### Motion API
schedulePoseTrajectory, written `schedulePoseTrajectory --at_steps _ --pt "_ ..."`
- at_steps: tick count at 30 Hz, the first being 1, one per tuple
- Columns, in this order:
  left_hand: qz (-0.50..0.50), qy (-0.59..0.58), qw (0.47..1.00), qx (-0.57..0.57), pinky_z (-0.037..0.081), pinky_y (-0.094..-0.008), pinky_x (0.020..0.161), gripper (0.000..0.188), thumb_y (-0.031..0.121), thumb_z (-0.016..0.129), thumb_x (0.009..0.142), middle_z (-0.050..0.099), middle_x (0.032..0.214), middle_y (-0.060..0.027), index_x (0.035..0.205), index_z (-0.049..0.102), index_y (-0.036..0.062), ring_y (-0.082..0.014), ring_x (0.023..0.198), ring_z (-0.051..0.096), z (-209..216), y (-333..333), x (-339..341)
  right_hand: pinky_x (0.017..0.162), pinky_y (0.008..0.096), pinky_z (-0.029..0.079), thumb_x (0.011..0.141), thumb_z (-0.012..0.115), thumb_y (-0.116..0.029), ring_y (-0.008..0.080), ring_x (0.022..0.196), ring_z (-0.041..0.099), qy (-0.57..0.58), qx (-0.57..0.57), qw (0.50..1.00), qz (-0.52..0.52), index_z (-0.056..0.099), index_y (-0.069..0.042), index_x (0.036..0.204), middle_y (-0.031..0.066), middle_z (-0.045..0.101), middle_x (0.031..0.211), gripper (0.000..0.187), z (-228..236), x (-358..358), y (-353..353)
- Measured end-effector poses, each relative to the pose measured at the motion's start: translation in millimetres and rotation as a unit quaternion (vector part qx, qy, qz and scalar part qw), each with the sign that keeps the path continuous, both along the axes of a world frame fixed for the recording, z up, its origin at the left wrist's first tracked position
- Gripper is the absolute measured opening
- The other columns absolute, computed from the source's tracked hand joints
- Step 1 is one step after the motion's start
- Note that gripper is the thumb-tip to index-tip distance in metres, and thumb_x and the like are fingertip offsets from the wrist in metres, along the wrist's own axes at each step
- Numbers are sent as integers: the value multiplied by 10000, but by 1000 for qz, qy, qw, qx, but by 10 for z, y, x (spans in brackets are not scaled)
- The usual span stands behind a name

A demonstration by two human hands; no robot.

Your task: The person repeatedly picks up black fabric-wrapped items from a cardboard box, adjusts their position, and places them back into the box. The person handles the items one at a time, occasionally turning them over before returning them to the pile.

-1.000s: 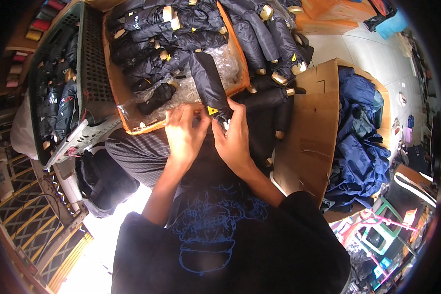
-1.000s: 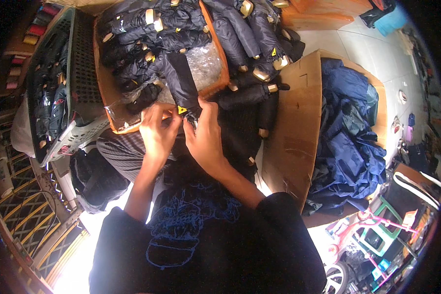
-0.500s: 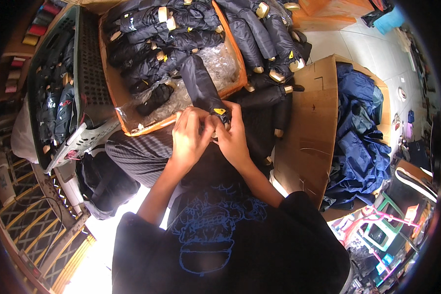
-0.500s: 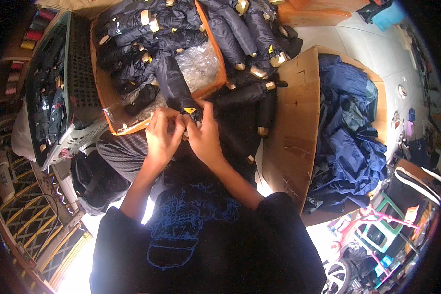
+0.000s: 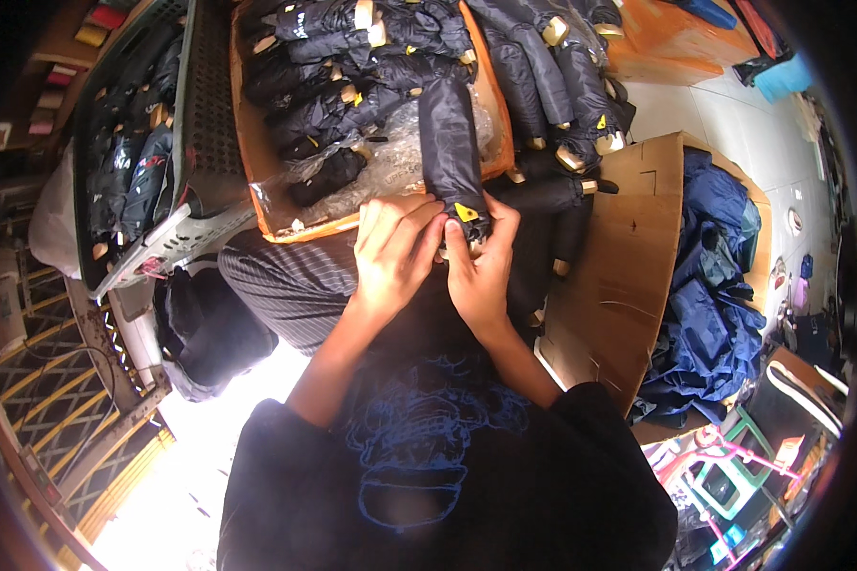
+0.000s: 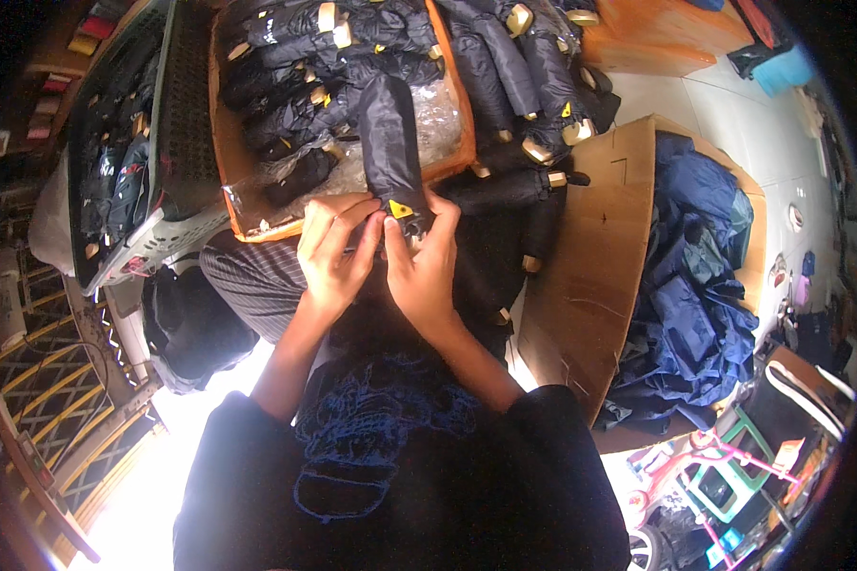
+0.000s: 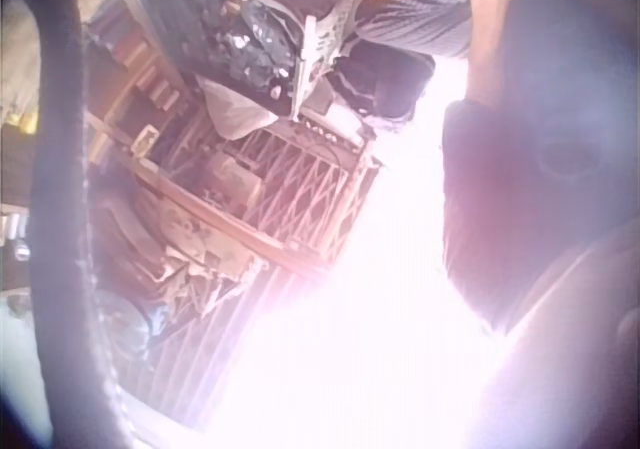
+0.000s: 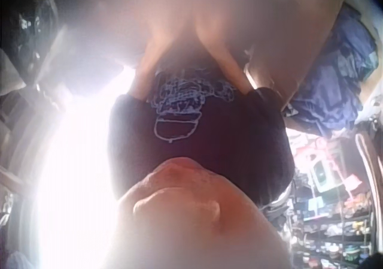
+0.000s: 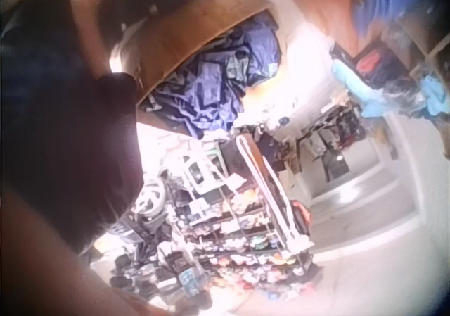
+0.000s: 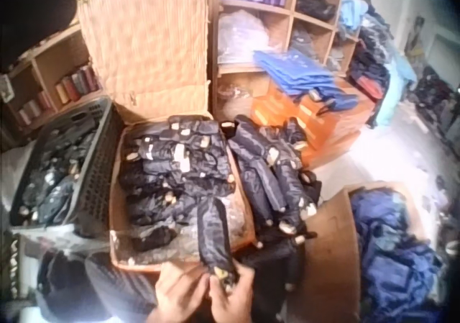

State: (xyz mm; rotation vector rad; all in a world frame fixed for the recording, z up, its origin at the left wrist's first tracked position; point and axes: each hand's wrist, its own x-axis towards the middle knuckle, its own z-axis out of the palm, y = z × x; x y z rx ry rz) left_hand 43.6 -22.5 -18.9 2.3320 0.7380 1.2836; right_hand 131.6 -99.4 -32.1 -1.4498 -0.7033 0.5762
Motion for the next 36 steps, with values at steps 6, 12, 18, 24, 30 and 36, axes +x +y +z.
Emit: schedulePoseTrajectory --at_steps 6,12,18,24,30,36 --pt "25 -29 998 -55 473 -362 675 216 -90 671 757 592 878 -130 914 565 13 -280 754 580 39 -134 53 845 355 450 931 565 -77 251 981 579 -22 -30 999 17 395 45 1215 201 566 1091 353 120 -26 2" --pt "32 -22 997 -61 478 -350 632 195 -78 662 773 575 852 -127 906 552 13 -281 744 570 85 -198 41 851 318 431 938 553 -76 187 975 549 99 -6 994 55 414 10 1191 137 560 1066 302 103 -5 15" --pt "-10 -314 868 -385 456 -344 853 616 251 731 808 385 1303 -111 1251 349 60 -192 1033 470 -55 -66 -136 489 278 476 971 523 -133 184 659 612 413 36 889 193 331 -110 1318 80 546 1015 397 143 173 22" --pt "-268 -287 701 -596 444 -388 965 812 322 757 750 617 1138 -193 1353 357 -45 -283 1090 590 181 173 -217 442 310 503 992 483 -191 219 612 631 517 12 812 271 229 -123 1397 134 553 1003 483 197 -22 17" --pt "-143 -293 770 -549 516 -320 788 417 203 732 755 657 971 -130 1059 574 -34 -195 839 643 248 246 -283 413 273 462 988 502 -247 178 569 609 383 -57 842 375 313 -37 1278 115 557 917 405 319 17 29" --pt "-149 -276 750 -582 494 -343 828 612 267 709 740 611 1027 -159 1213 451 -24 -236 945 599 296 111 -183 421 245 341 986 517 -252 110 477 447 437 0 830 346 352 -61 1263 42 491 805 375 187 -94 -45"
